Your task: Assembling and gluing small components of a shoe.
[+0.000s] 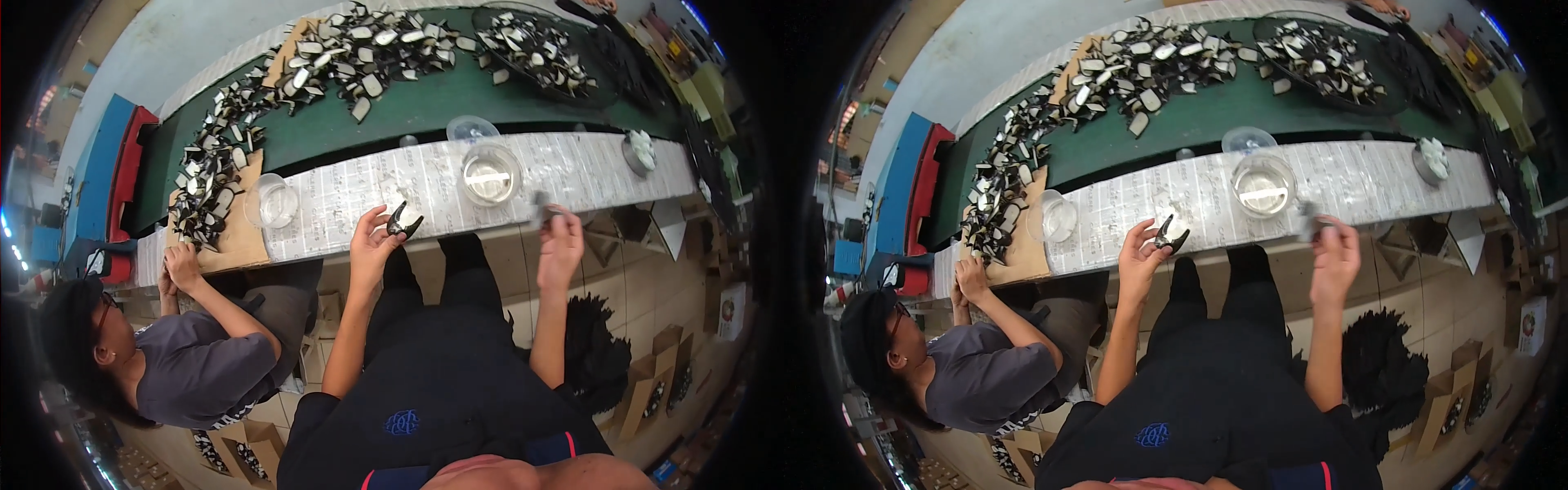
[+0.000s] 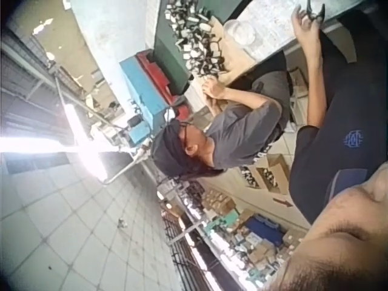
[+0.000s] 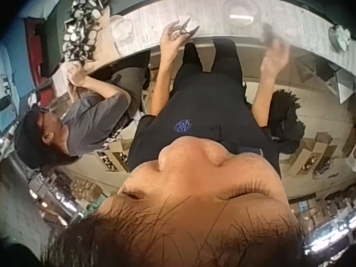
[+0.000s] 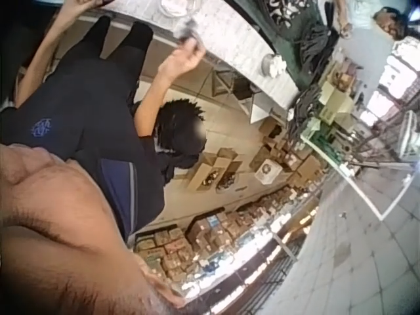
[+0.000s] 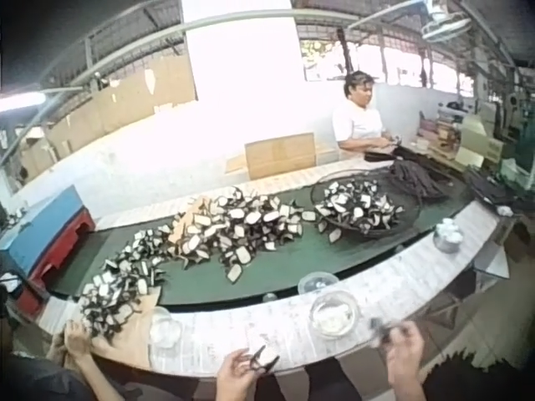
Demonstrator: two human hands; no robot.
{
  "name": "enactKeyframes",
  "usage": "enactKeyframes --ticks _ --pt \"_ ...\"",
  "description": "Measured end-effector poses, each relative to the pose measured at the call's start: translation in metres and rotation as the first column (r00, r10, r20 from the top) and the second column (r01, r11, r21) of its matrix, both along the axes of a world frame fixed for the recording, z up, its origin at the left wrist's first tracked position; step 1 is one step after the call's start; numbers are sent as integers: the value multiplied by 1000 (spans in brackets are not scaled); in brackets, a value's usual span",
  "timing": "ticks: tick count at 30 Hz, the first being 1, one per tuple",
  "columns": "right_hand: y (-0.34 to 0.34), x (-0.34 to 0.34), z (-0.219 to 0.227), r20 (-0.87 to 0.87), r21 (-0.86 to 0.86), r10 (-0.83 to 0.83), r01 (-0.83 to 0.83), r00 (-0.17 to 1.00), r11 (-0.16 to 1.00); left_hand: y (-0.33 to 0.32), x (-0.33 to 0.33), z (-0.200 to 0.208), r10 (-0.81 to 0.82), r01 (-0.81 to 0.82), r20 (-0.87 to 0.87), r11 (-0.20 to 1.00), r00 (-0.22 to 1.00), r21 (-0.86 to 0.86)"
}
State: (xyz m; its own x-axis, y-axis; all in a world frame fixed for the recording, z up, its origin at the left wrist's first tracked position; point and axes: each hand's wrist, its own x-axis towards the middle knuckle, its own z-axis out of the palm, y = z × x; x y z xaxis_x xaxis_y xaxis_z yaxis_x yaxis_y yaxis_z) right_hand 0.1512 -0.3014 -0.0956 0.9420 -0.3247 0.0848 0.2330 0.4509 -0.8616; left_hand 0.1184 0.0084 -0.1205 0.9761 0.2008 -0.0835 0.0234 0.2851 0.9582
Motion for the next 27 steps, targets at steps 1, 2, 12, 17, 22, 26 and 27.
enactKeyframes --ticks 1,2,12,17,22,26,27 --pt "17 -15 13 -67 -275 48 -64 997 959 -3 -8 -3 -8 8 -9 1000 1000 -6" --pt "31 -25 20 -17 -452 143 -135 990 882 -5 -15 -5 -50 47 -29 992 998 -114" --pt "93 -62 53 309 -898 463 94 831 431 -16 -53 -1 -233 203 -36 905 972 -375" --pt "95 -66 48 323 -921 538 129 779 367 -16 -57 -3 -226 208 -6 905 974 -372" --pt "96 -67 46 329 -924 546 142 771 357 -18 -58 1 -250 228 -17 907 968 -354" --pt "97 -66 44 331 -930 577 157 747 331 -22 -58 5 -248 231 -6 908 969 -349" --pt "97 -67 43 330 -931 576 157 747 330 -22 -58 6 -244 225 -12 911 970 -346"
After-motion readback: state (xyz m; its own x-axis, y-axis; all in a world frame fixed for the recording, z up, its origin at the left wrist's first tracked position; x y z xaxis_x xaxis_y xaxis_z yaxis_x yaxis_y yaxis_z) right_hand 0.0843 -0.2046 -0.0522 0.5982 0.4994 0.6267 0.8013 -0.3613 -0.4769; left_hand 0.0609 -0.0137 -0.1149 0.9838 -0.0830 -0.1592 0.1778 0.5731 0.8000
